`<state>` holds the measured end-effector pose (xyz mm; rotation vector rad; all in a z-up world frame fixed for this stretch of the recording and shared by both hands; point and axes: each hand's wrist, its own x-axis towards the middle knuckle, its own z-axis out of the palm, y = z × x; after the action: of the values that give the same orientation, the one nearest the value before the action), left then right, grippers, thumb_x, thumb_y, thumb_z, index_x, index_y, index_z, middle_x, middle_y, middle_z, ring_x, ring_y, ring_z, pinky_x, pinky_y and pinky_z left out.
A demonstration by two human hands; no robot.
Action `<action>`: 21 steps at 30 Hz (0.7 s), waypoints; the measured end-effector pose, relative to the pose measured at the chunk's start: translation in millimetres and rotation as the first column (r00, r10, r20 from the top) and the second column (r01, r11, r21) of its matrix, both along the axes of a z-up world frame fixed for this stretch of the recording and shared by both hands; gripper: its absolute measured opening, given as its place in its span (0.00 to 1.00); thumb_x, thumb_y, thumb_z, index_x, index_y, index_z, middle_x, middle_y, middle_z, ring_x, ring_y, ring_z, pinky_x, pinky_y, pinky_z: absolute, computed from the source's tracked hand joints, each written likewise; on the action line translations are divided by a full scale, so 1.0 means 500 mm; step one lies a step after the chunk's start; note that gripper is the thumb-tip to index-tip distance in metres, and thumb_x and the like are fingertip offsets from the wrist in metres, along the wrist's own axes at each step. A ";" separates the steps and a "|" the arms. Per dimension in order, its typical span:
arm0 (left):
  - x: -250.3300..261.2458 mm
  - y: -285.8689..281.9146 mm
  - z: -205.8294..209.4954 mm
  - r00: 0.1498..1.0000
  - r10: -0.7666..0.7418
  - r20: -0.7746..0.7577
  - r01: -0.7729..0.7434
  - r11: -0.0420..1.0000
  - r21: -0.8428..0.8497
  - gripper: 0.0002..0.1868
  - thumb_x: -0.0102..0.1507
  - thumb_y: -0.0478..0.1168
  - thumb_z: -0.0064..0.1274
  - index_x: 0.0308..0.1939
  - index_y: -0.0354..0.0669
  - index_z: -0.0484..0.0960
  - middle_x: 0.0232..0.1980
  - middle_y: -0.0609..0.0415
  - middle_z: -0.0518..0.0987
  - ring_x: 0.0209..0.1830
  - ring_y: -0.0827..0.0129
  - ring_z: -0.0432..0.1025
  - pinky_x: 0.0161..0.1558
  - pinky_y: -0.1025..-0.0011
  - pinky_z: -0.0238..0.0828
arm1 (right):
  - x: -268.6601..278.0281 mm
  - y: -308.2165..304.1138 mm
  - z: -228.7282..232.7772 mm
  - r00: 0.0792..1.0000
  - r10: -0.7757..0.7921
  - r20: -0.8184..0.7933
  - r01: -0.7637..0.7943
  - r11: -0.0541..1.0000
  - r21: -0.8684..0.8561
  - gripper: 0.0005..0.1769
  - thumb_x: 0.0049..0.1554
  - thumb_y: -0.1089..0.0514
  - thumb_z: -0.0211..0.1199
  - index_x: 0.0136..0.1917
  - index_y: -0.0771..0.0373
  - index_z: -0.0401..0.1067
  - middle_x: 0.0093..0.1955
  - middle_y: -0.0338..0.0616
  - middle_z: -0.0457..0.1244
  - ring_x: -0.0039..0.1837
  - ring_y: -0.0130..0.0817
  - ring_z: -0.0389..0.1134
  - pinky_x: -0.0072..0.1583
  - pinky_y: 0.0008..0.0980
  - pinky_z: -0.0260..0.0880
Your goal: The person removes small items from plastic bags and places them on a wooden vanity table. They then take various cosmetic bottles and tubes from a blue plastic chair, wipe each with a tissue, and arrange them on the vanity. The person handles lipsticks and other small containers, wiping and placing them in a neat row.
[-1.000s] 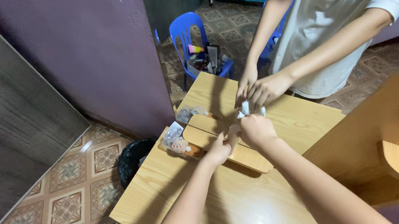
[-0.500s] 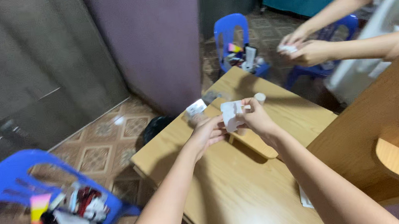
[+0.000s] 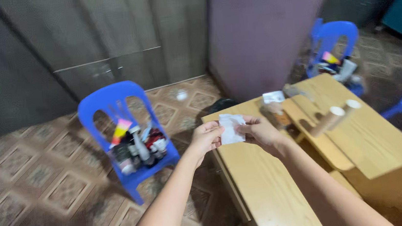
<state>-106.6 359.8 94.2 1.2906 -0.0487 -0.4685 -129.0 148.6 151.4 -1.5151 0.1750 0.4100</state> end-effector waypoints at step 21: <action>-0.499 1.025 -0.234 0.701 0.653 -0.287 -0.600 0.757 0.258 0.27 0.63 0.61 0.51 0.63 0.57 0.74 0.61 0.59 0.81 0.58 0.66 0.77 0.56 0.61 0.70 | -0.182 1.013 -0.298 0.843 0.471 -0.260 -0.449 0.882 0.142 0.14 0.58 0.63 0.63 0.58 0.67 0.73 0.52 0.43 0.67 0.51 0.29 0.70 0.51 0.26 0.77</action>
<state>-356.0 872.6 -23.0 1.2521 0.7432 -0.1005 -220.3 655.1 2.2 -1.4086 0.0171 1.0180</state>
